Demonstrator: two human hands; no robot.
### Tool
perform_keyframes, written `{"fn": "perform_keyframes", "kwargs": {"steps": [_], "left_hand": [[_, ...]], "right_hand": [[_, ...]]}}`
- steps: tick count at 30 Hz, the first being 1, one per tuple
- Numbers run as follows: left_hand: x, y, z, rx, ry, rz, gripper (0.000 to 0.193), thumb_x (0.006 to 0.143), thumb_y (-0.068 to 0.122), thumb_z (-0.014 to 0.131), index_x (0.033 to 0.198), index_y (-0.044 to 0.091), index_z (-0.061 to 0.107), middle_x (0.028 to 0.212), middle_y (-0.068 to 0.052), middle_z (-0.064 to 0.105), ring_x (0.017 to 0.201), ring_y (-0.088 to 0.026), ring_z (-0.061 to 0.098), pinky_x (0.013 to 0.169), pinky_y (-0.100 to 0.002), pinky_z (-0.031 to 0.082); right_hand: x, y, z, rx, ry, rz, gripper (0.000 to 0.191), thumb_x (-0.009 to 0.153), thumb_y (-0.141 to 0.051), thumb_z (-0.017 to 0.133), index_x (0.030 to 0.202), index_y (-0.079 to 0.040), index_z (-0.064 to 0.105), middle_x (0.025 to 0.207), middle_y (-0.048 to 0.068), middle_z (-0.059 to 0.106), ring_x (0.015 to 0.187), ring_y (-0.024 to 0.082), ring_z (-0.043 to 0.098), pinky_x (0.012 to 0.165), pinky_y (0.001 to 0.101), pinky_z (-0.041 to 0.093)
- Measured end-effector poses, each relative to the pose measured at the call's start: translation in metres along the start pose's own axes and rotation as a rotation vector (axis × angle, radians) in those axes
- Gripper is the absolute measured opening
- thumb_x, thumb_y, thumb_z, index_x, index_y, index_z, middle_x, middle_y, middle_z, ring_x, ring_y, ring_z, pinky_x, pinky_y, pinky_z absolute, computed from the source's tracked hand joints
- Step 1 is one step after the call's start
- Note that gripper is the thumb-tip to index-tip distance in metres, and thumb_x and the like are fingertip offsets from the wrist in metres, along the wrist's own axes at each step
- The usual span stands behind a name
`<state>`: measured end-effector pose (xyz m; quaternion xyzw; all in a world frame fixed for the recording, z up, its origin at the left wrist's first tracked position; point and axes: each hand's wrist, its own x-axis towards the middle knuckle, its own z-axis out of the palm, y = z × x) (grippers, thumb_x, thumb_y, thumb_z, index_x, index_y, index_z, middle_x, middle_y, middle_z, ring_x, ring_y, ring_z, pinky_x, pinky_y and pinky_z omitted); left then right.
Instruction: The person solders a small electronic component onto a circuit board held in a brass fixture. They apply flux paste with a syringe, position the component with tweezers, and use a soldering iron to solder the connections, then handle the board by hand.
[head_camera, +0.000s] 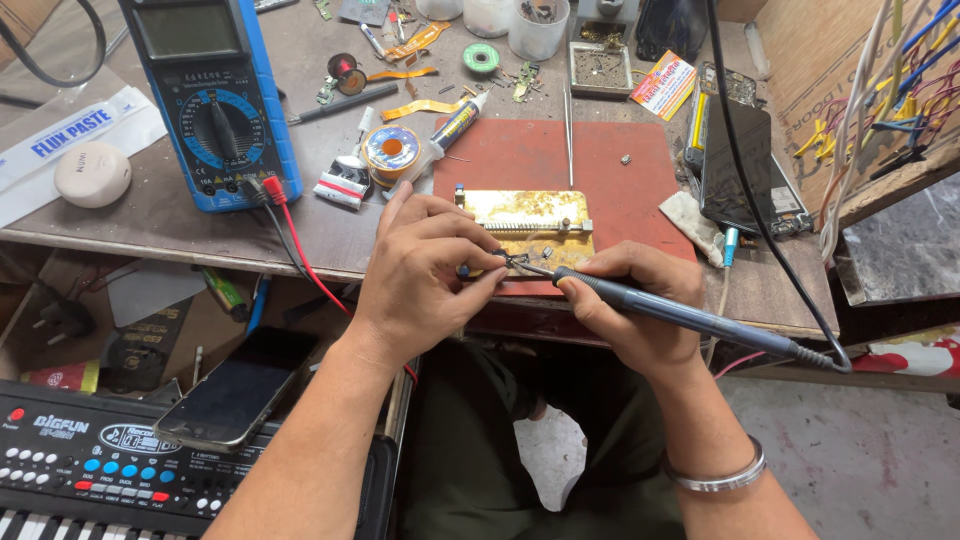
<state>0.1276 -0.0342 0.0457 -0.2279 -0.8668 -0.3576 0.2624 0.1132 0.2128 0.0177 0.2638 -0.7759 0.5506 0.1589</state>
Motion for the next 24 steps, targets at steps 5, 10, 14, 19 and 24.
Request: {"fn": "perform_keyframes", "kwargs": {"steps": [5, 10, 14, 19, 24], "left_hand": [[0.0005, 0.0015, -0.0002, 0.002, 0.002, -0.002, 0.007, 0.075, 0.014, 0.086, 0.078, 0.014, 0.079, 0.090, 0.006, 0.075, 0.105, -0.020, 0.064, 0.122, -0.058, 0.027], [-0.0005, 0.0026, -0.0011, 0.001, 0.000, -0.002, 0.007, 0.075, 0.015, 0.085, 0.078, 0.015, 0.079, 0.090, 0.006, 0.076, 0.105, -0.020, 0.064, 0.123, -0.057, 0.027], [-0.0005, 0.0029, -0.0018, -0.006, 0.000, 0.001, 0.007, 0.075, 0.015, 0.085, 0.078, 0.014, 0.079, 0.089, 0.006, 0.076, 0.104, -0.020, 0.064, 0.123, -0.057, 0.027], [-0.0001, 0.0033, -0.0017, -0.002, 0.003, -0.001, 0.007, 0.076, 0.015, 0.085, 0.078, 0.014, 0.079, 0.089, 0.006, 0.075, 0.105, -0.020, 0.064, 0.123, -0.057, 0.027], [-0.0003, 0.0032, -0.0017, -0.003, 0.005, -0.004, 0.007, 0.075, 0.014, 0.085, 0.077, 0.015, 0.078, 0.088, 0.006, 0.075, 0.104, -0.019, 0.064, 0.123, -0.057, 0.027]], "right_hand": [[0.0000, -0.0009, -0.0002, -0.011, -0.001, -0.014, 0.014, 0.086, -0.006, 0.083, 0.092, 0.000, 0.072, 0.079, 0.002, 0.072, 0.070, 0.003, 0.063, 0.063, 0.0195, 0.051], [-0.0011, -0.0012, -0.0002, 0.000, 0.004, 0.006, 0.014, 0.087, -0.007, 0.083, 0.092, 0.000, 0.072, 0.079, 0.002, 0.072, 0.069, 0.003, 0.063, 0.063, 0.0193, 0.051], [-0.0013, -0.0017, -0.0002, -0.013, 0.000, -0.011, 0.014, 0.086, -0.006, 0.083, 0.091, 0.000, 0.072, 0.079, 0.002, 0.072, 0.069, 0.003, 0.063, 0.063, 0.0194, 0.051], [-0.0011, -0.0025, -0.0007, -0.010, 0.001, -0.026, 0.014, 0.087, -0.007, 0.083, 0.092, 0.000, 0.071, 0.080, 0.002, 0.073, 0.071, 0.003, 0.064, 0.064, 0.0195, 0.051], [-0.0010, -0.0023, 0.0007, -0.006, 0.006, -0.034, 0.014, 0.087, -0.006, 0.083, 0.092, 0.000, 0.071, 0.082, 0.003, 0.073, 0.071, 0.004, 0.064, 0.065, 0.0197, 0.051]]}}
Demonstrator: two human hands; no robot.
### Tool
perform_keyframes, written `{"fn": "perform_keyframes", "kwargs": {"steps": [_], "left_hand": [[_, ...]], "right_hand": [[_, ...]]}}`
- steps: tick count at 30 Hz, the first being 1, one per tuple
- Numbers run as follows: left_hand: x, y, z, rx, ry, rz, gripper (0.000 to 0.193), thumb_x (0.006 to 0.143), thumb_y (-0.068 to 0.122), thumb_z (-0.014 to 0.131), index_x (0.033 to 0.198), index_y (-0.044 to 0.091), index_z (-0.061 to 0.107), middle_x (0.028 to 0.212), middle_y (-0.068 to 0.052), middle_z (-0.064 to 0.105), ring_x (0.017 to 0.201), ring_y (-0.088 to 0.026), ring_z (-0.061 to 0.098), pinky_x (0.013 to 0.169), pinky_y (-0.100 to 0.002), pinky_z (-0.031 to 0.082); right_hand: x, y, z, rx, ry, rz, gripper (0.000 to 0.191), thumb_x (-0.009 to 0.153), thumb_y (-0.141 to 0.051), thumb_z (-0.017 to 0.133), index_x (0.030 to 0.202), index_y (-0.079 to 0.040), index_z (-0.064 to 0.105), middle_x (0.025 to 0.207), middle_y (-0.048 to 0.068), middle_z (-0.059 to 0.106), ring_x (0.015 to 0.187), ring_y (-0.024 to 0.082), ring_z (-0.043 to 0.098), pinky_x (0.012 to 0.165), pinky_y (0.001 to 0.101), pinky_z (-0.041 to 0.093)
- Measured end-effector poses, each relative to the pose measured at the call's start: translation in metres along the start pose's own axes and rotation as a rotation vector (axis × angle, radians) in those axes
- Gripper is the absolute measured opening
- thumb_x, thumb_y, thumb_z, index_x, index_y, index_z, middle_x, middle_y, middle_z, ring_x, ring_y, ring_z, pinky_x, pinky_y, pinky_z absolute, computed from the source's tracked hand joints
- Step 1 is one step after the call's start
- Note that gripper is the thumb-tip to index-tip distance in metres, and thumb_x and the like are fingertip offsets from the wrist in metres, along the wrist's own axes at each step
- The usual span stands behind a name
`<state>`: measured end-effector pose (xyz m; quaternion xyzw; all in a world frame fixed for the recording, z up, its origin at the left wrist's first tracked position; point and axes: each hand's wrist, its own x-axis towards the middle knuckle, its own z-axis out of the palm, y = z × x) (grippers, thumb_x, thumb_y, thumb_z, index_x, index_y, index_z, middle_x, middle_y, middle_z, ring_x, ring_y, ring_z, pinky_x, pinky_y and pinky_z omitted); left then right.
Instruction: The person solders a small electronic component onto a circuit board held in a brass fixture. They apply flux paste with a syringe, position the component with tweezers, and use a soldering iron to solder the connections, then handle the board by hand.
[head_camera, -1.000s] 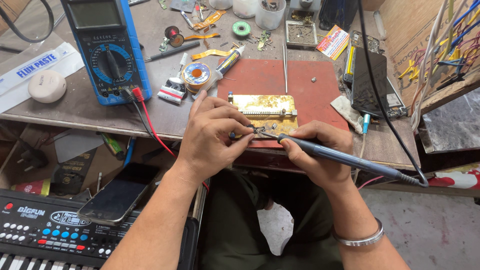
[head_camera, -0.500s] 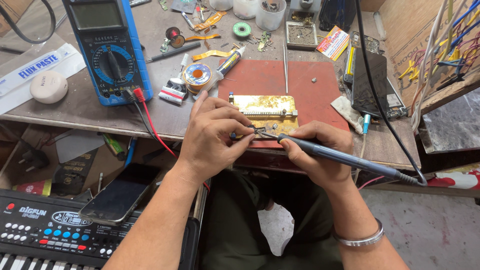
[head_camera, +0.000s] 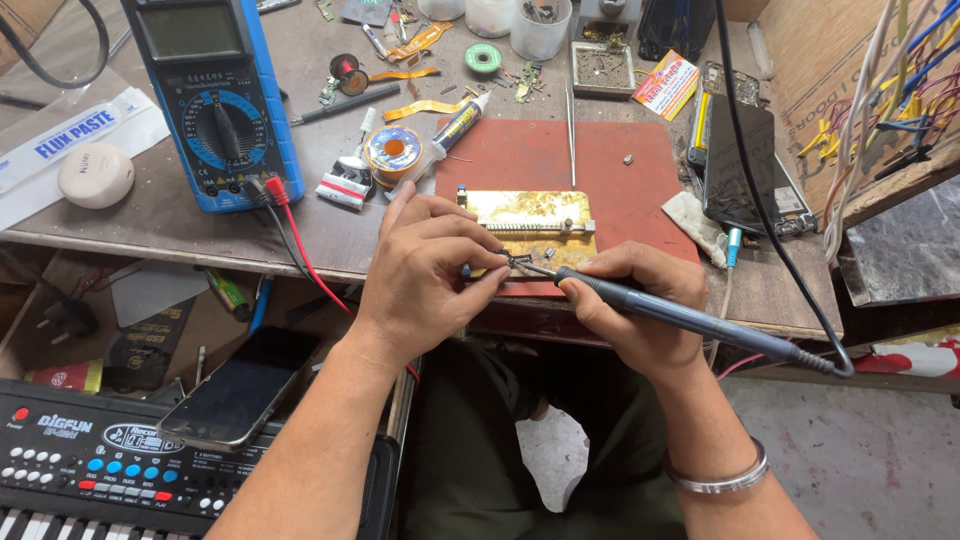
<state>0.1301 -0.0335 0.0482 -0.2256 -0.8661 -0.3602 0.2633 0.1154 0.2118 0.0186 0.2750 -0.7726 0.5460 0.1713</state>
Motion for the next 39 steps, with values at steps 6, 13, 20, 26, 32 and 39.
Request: {"fn": "perform_keyframes", "kwargs": {"steps": [6, 13, 20, 26, 32, 39], "left_hand": [[-0.0005, 0.0006, -0.0002, -0.002, 0.000, -0.009, 0.007, 0.075, 0.015, 0.085, 0.077, 0.015, 0.078, 0.088, 0.006, 0.075, 0.104, -0.019, 0.064, 0.123, -0.057, 0.027], [0.0005, 0.0012, -0.0005, 0.001, -0.004, -0.015, 0.007, 0.076, 0.015, 0.085, 0.078, 0.015, 0.078, 0.088, 0.006, 0.076, 0.105, -0.018, 0.064, 0.122, -0.057, 0.027], [0.0011, 0.0019, -0.0006, 0.006, -0.009, -0.023, 0.007, 0.075, 0.015, 0.085, 0.077, 0.015, 0.079, 0.088, 0.006, 0.076, 0.104, -0.018, 0.064, 0.122, -0.057, 0.027], [0.0014, 0.0018, -0.0008, 0.003, -0.006, -0.021, 0.007, 0.076, 0.016, 0.085, 0.078, 0.015, 0.079, 0.088, 0.006, 0.076, 0.105, -0.018, 0.064, 0.122, -0.057, 0.027], [0.0012, 0.0006, -0.0003, 0.002, -0.009, -0.019, 0.007, 0.076, 0.016, 0.085, 0.078, 0.015, 0.079, 0.088, 0.005, 0.076, 0.105, -0.019, 0.064, 0.122, -0.057, 0.028], [-0.0011, 0.0003, 0.0007, -0.002, -0.007, -0.017, 0.007, 0.075, 0.015, 0.085, 0.077, 0.015, 0.078, 0.088, 0.006, 0.077, 0.105, -0.019, 0.064, 0.123, -0.057, 0.027]], "right_hand": [[-0.0003, -0.0006, -0.0003, -0.012, -0.005, -0.009, 0.014, 0.086, -0.005, 0.083, 0.091, 0.000, 0.071, 0.081, 0.003, 0.073, 0.070, 0.004, 0.064, 0.064, 0.0201, 0.051], [0.0004, -0.0016, -0.0008, -0.023, 0.001, -0.028, 0.014, 0.085, -0.004, 0.083, 0.092, 0.001, 0.071, 0.082, 0.004, 0.074, 0.071, 0.005, 0.066, 0.065, 0.0206, 0.052], [0.0009, -0.0013, -0.0014, -0.006, -0.010, -0.024, 0.014, 0.086, -0.004, 0.082, 0.092, 0.001, 0.071, 0.083, 0.004, 0.074, 0.071, 0.005, 0.066, 0.065, 0.0204, 0.052], [0.0006, -0.0010, -0.0005, 0.004, -0.008, -0.012, 0.013, 0.086, -0.004, 0.081, 0.092, 0.001, 0.071, 0.083, 0.005, 0.073, 0.072, 0.005, 0.065, 0.066, 0.0202, 0.052], [0.0002, 0.0008, -0.0013, -0.004, -0.008, -0.018, 0.013, 0.087, -0.004, 0.082, 0.092, 0.001, 0.071, 0.083, 0.004, 0.073, 0.072, 0.005, 0.065, 0.066, 0.0201, 0.052], [-0.0021, 0.0015, 0.0000, 0.000, -0.007, -0.006, 0.013, 0.087, -0.005, 0.082, 0.092, 0.001, 0.071, 0.082, 0.003, 0.073, 0.071, 0.004, 0.065, 0.065, 0.0199, 0.052]]}}
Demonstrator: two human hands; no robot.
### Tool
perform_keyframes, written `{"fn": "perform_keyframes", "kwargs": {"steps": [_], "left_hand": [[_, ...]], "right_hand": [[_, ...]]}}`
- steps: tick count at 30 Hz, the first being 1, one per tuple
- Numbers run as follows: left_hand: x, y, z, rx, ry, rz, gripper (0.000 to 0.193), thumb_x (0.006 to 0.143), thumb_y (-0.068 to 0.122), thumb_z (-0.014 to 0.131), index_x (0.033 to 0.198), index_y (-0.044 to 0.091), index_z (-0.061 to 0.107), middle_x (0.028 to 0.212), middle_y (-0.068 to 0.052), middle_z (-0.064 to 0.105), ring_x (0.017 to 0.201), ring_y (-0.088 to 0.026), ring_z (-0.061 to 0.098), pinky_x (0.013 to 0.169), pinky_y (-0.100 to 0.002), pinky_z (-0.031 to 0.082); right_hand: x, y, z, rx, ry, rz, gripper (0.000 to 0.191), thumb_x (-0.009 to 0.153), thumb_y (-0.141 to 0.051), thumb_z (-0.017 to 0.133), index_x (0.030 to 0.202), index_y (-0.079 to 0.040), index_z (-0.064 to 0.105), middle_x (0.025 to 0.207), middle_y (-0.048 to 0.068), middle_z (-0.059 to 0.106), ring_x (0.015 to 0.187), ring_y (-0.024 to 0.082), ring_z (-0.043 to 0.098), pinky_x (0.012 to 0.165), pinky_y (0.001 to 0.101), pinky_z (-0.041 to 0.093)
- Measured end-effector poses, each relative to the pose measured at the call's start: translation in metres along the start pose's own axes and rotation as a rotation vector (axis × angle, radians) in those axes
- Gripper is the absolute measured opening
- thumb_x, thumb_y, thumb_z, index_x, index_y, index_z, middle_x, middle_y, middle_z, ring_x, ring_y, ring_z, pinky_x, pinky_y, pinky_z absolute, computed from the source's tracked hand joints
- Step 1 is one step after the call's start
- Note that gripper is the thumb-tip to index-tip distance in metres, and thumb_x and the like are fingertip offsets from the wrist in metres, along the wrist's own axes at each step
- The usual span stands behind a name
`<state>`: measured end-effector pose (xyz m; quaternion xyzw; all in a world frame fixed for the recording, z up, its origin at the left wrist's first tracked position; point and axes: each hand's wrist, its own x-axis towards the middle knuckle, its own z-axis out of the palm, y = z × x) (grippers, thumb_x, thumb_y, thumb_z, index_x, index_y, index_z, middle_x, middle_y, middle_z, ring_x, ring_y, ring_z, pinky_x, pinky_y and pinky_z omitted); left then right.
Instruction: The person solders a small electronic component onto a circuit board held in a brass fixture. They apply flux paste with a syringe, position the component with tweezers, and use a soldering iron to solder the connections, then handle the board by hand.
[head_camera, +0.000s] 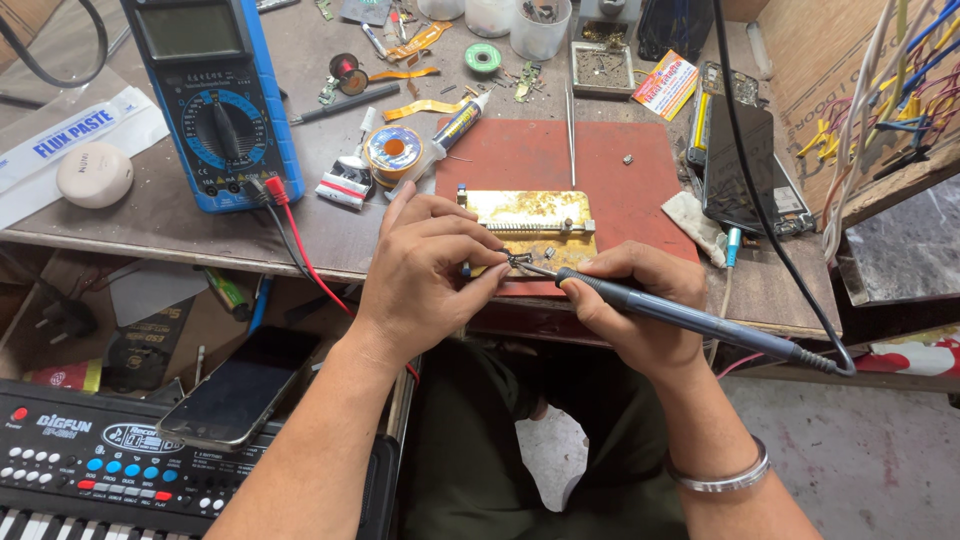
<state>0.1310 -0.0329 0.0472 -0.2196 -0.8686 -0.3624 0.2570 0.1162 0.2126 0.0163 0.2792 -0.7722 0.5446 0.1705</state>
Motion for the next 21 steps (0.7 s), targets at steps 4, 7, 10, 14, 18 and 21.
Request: {"fn": "perform_keyframes", "kwargs": {"steps": [4, 7, 10, 14, 18, 21], "left_hand": [[0.0002, -0.0003, 0.0000, -0.003, 0.001, 0.004, 0.008, 0.076, 0.015, 0.085, 0.078, 0.014, 0.078, 0.089, 0.005, 0.076, 0.105, -0.019, 0.064, 0.123, -0.057, 0.028], [-0.0001, 0.0004, 0.0001, -0.001, 0.000, 0.002, 0.007, 0.076, 0.014, 0.085, 0.078, 0.014, 0.078, 0.089, 0.006, 0.076, 0.105, -0.019, 0.064, 0.123, -0.057, 0.027], [-0.0002, 0.0009, -0.0008, 0.003, -0.004, -0.003, 0.007, 0.075, 0.015, 0.085, 0.077, 0.015, 0.078, 0.088, 0.006, 0.076, 0.105, -0.019, 0.064, 0.122, -0.058, 0.026], [0.0011, 0.0006, -0.0016, 0.004, -0.007, -0.002, 0.007, 0.075, 0.015, 0.085, 0.078, 0.015, 0.078, 0.089, 0.005, 0.077, 0.105, -0.019, 0.064, 0.122, -0.057, 0.027], [0.0013, 0.0011, -0.0017, 0.003, -0.007, -0.001, 0.008, 0.076, 0.015, 0.085, 0.079, 0.015, 0.079, 0.089, 0.005, 0.076, 0.105, -0.019, 0.064, 0.122, -0.057, 0.027], [0.0012, 0.0011, -0.0021, 0.004, -0.007, 0.003, 0.008, 0.075, 0.015, 0.085, 0.079, 0.015, 0.079, 0.089, 0.005, 0.076, 0.105, -0.019, 0.064, 0.122, -0.057, 0.027]], "right_hand": [[0.0002, 0.0003, 0.0003, -0.020, 0.006, -0.014, 0.014, 0.087, -0.005, 0.082, 0.092, 0.001, 0.071, 0.081, 0.003, 0.073, 0.071, 0.005, 0.065, 0.065, 0.0200, 0.052], [-0.0005, -0.0002, 0.0003, 0.004, 0.002, 0.002, 0.013, 0.087, -0.005, 0.082, 0.092, 0.001, 0.071, 0.082, 0.003, 0.073, 0.071, 0.004, 0.065, 0.065, 0.0200, 0.052], [-0.0005, -0.0006, 0.0012, -0.021, 0.014, -0.011, 0.015, 0.087, -0.006, 0.083, 0.093, 0.001, 0.072, 0.083, 0.004, 0.073, 0.072, 0.005, 0.065, 0.066, 0.0200, 0.052], [0.0006, -0.0003, 0.0014, -0.026, 0.023, 0.005, 0.016, 0.086, -0.007, 0.084, 0.094, 0.001, 0.071, 0.082, 0.003, 0.073, 0.072, 0.004, 0.065, 0.066, 0.0197, 0.052], [0.0007, -0.0001, 0.0011, -0.024, 0.022, 0.020, 0.016, 0.086, -0.007, 0.084, 0.094, 0.000, 0.071, 0.081, 0.003, 0.073, 0.071, 0.004, 0.064, 0.065, 0.0195, 0.052], [0.0009, 0.0002, 0.0015, -0.029, 0.022, 0.010, 0.017, 0.086, -0.007, 0.084, 0.094, 0.001, 0.071, 0.081, 0.003, 0.073, 0.072, 0.004, 0.064, 0.065, 0.0196, 0.052]]}}
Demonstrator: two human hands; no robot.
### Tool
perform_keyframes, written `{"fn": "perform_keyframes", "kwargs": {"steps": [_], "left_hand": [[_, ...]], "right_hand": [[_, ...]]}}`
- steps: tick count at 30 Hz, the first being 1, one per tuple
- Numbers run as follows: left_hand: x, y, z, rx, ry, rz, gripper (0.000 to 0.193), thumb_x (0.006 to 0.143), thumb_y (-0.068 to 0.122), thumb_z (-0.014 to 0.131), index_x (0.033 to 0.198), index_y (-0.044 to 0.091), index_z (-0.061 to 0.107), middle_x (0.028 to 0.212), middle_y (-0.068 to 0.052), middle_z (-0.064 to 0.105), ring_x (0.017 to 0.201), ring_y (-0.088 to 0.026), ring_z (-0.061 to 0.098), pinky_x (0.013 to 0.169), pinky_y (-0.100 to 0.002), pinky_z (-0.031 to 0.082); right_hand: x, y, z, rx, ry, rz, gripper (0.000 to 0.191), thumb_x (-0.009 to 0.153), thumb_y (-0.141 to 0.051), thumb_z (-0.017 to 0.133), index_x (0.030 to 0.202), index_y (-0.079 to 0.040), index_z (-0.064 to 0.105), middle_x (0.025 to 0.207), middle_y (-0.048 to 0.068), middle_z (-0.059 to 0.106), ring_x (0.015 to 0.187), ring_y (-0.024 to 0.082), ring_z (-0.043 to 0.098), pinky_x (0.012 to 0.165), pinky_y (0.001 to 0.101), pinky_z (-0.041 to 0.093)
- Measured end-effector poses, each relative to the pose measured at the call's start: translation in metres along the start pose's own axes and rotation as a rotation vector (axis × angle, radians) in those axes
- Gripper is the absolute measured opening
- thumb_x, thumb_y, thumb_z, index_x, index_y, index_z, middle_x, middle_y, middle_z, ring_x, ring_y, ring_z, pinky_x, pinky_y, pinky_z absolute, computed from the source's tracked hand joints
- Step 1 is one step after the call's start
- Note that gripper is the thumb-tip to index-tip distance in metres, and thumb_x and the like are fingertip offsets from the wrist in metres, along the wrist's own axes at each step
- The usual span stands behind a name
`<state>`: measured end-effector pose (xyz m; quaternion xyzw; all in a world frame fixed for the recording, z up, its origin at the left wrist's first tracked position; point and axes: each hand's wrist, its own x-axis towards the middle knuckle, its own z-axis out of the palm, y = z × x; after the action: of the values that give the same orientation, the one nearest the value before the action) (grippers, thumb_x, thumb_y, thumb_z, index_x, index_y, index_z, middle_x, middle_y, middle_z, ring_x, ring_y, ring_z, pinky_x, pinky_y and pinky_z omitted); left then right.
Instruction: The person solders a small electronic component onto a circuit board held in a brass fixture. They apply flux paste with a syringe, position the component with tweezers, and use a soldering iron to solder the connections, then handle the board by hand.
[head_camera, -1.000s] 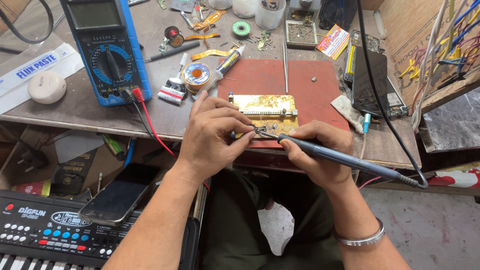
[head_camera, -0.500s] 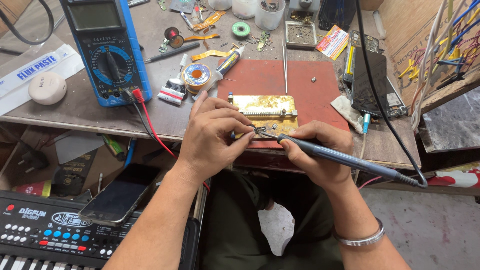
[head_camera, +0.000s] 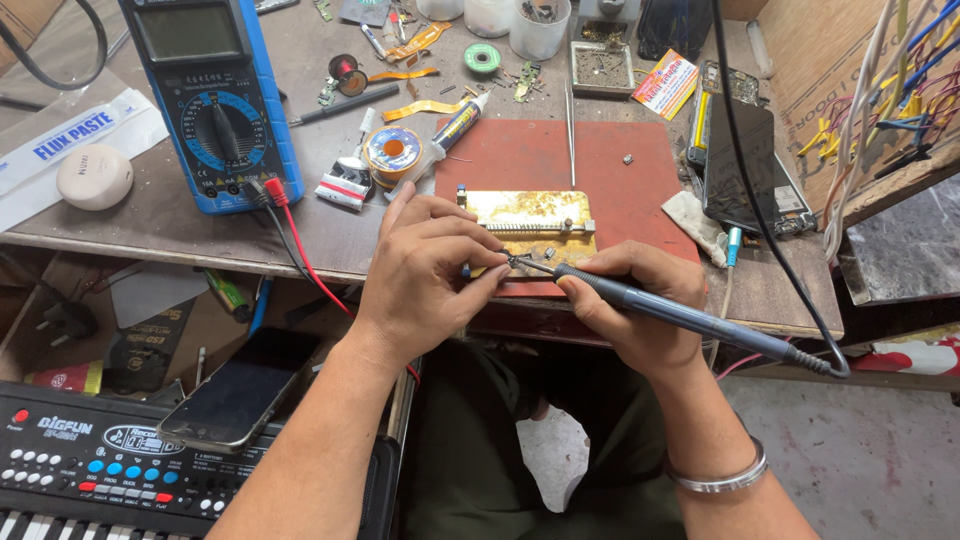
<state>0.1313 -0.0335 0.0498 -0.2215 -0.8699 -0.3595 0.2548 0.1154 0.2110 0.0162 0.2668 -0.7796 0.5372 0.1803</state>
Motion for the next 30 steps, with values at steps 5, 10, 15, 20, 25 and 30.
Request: {"fn": "perform_keyframes", "kwargs": {"steps": [5, 10, 15, 20, 25, 30], "left_hand": [[0.0014, -0.0009, -0.0001, -0.003, 0.005, 0.006, 0.008, 0.075, 0.015, 0.085, 0.079, 0.015, 0.078, 0.089, 0.005, 0.076, 0.105, -0.019, 0.064, 0.122, -0.057, 0.028], [0.0013, -0.0005, 0.0001, -0.006, 0.005, 0.006, 0.008, 0.075, 0.015, 0.086, 0.079, 0.014, 0.078, 0.089, 0.005, 0.076, 0.105, -0.019, 0.064, 0.122, -0.057, 0.028], [0.0012, -0.0005, -0.0001, 0.000, 0.006, 0.009, 0.008, 0.075, 0.015, 0.086, 0.079, 0.015, 0.079, 0.089, 0.005, 0.076, 0.104, -0.019, 0.064, 0.122, -0.057, 0.029], [0.0011, -0.0004, 0.0001, 0.004, 0.006, 0.004, 0.008, 0.075, 0.015, 0.086, 0.079, 0.014, 0.079, 0.088, 0.005, 0.076, 0.104, -0.019, 0.064, 0.122, -0.057, 0.028], [0.0008, -0.0007, 0.0000, 0.004, 0.007, 0.005, 0.008, 0.075, 0.015, 0.086, 0.079, 0.014, 0.079, 0.089, 0.005, 0.076, 0.104, -0.019, 0.064, 0.122, -0.056, 0.029], [0.0010, -0.0013, 0.0002, -0.003, 0.010, 0.013, 0.008, 0.075, 0.015, 0.086, 0.079, 0.014, 0.079, 0.089, 0.004, 0.077, 0.104, -0.019, 0.064, 0.122, -0.056, 0.029]], "right_hand": [[0.0014, -0.0002, 0.0002, -0.018, 0.000, 0.003, 0.017, 0.086, -0.008, 0.084, 0.094, 0.000, 0.072, 0.080, 0.003, 0.073, 0.070, 0.004, 0.064, 0.064, 0.0198, 0.051], [0.0017, -0.0011, 0.0008, -0.042, 0.007, -0.020, 0.016, 0.086, -0.008, 0.084, 0.093, 0.000, 0.072, 0.081, 0.003, 0.073, 0.071, 0.004, 0.065, 0.065, 0.0201, 0.052], [0.0013, -0.0019, 0.0003, -0.030, 0.007, -0.002, 0.017, 0.086, -0.008, 0.084, 0.093, 0.000, 0.072, 0.080, 0.002, 0.073, 0.070, 0.004, 0.064, 0.064, 0.0201, 0.051], [0.0013, -0.0026, -0.0011, -0.021, -0.012, -0.006, 0.014, 0.086, -0.007, 0.083, 0.091, -0.001, 0.072, 0.079, 0.002, 0.073, 0.069, 0.004, 0.064, 0.063, 0.0199, 0.051], [0.0022, -0.0031, -0.0002, -0.014, -0.002, -0.007, 0.015, 0.086, -0.006, 0.083, 0.092, 0.000, 0.071, 0.080, 0.003, 0.073, 0.070, 0.004, 0.064, 0.064, 0.0198, 0.051], [0.0021, -0.0038, -0.0015, -0.001, -0.022, -0.013, 0.013, 0.086, -0.005, 0.082, 0.092, 0.000, 0.071, 0.081, 0.003, 0.073, 0.070, 0.004, 0.065, 0.064, 0.0198, 0.052]]}}
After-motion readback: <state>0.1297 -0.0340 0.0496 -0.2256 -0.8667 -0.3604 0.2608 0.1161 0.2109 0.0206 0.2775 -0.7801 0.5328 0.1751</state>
